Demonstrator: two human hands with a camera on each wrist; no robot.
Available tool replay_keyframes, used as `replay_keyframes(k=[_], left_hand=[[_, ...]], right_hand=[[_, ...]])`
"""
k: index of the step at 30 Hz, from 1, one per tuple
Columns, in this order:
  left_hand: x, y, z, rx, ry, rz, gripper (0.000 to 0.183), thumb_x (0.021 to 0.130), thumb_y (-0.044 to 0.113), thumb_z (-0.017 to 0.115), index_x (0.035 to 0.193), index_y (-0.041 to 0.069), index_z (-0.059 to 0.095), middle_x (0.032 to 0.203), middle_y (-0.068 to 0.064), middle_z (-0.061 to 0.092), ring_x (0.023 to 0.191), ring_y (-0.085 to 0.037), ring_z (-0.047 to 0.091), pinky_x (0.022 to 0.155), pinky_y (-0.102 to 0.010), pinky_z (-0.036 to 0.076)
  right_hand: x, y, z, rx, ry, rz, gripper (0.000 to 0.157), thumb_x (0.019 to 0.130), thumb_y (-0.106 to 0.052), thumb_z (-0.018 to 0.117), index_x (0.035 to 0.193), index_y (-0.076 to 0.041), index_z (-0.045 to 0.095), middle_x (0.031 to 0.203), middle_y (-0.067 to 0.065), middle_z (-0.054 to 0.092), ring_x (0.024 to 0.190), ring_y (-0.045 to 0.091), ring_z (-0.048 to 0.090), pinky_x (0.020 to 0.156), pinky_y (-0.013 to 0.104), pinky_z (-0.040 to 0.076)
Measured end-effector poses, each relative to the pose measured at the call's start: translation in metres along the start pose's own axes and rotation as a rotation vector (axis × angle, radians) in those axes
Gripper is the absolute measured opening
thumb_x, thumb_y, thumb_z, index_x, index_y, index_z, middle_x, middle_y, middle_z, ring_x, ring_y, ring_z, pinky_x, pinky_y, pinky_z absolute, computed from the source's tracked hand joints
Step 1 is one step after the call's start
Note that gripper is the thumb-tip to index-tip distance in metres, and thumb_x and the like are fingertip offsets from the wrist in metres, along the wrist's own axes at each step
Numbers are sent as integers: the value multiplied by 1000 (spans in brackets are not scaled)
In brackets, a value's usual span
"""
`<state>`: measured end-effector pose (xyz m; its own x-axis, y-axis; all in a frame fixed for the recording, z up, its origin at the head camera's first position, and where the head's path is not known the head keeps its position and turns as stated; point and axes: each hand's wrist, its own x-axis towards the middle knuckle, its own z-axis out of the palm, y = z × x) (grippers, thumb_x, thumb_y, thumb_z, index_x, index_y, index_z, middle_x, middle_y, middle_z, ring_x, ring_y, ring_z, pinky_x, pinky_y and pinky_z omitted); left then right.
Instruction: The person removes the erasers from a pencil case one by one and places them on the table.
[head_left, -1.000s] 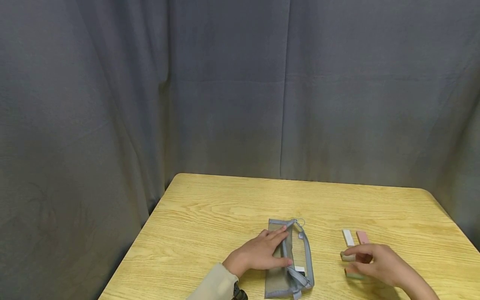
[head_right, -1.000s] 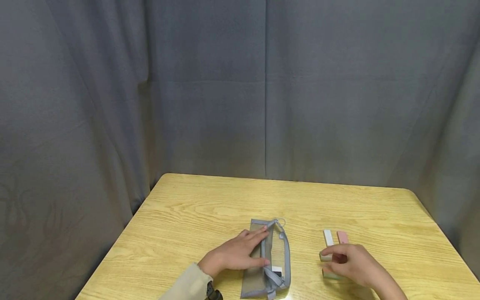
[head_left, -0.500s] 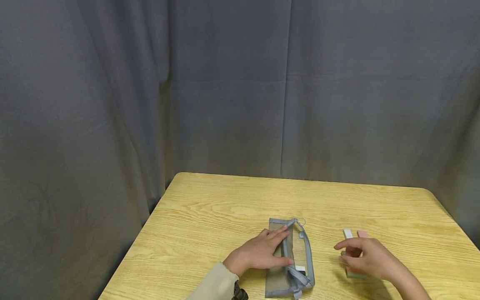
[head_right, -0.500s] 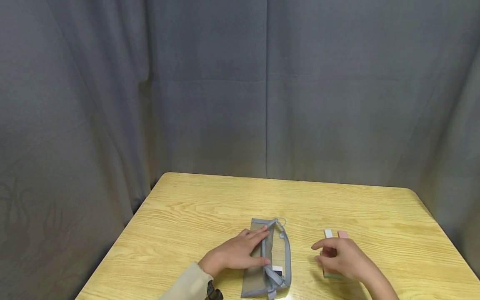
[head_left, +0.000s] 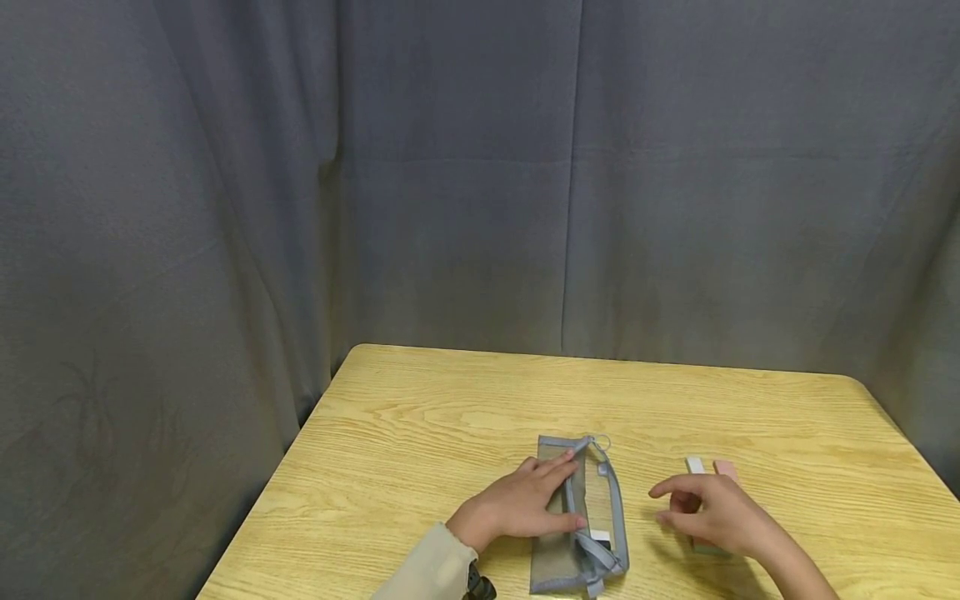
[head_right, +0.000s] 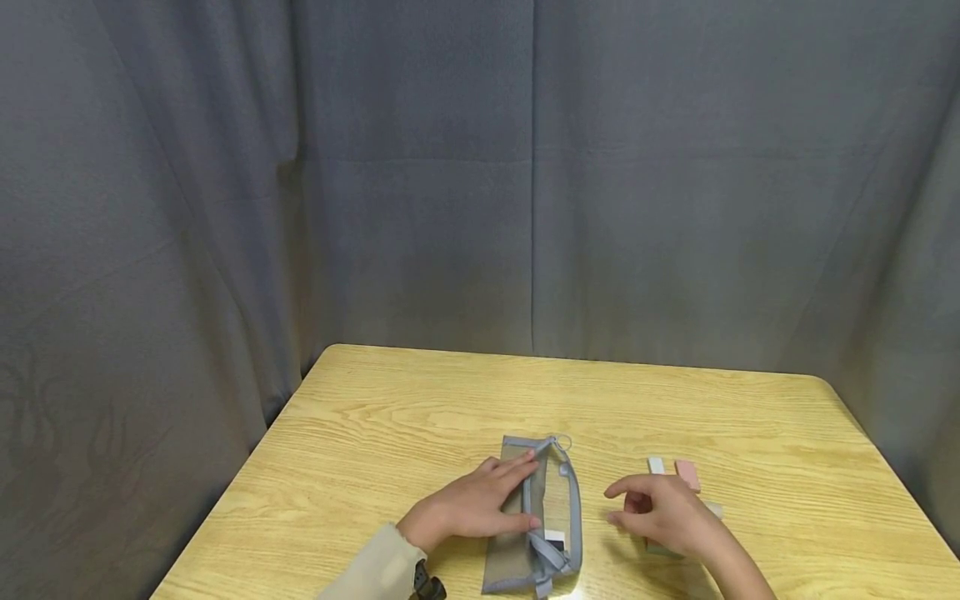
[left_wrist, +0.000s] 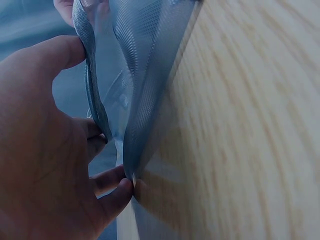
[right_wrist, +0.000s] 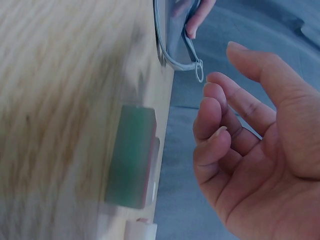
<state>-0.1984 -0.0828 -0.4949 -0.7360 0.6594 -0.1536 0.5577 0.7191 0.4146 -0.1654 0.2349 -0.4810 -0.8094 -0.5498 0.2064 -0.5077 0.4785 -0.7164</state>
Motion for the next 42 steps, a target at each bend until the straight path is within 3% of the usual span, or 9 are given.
replay_keyframes(k=[7, 17, 26, 42], left_hand=[[0, 1, 0, 7, 2, -15, 85, 95, 74, 43, 164, 29, 21, 169, 15, 9, 152, -29, 27, 115, -46, 37], [2, 0, 1, 7, -5, -20, 85, 95, 75, 42, 163, 29, 21, 169, 16, 9, 152, -30, 26, 115, -47, 37], [3, -1, 0, 15, -12, -18, 85, 95, 76, 41, 163, 30, 22, 169, 17, 8, 151, -26, 28, 114, -46, 39], [2, 0, -1, 5, -13, -15, 85, 95, 76, 42, 163, 29, 22, 169, 16, 9, 152, -26, 26, 115, -45, 37]], right_hand=[[6, -5, 8, -30, 19, 7, 26, 90, -17, 79, 109, -1, 73, 74, -16, 62, 59, -4, 53, 51, 22, 47], [15, -10, 20, -27, -41, 51, 30, 91, -27, 78, 110, -5, 74, 76, -16, 61, 65, -4, 53, 56, 22, 47], [22, -11, 30, 59, -112, 4, 28, 92, -19, 77, 112, -1, 72, 76, -14, 61, 61, -4, 50, 53, 22, 48], [28, -11, 40, 140, -209, 42, 26, 92, -18, 76, 113, -3, 72, 75, -11, 61, 61, -2, 51, 55, 22, 48]])
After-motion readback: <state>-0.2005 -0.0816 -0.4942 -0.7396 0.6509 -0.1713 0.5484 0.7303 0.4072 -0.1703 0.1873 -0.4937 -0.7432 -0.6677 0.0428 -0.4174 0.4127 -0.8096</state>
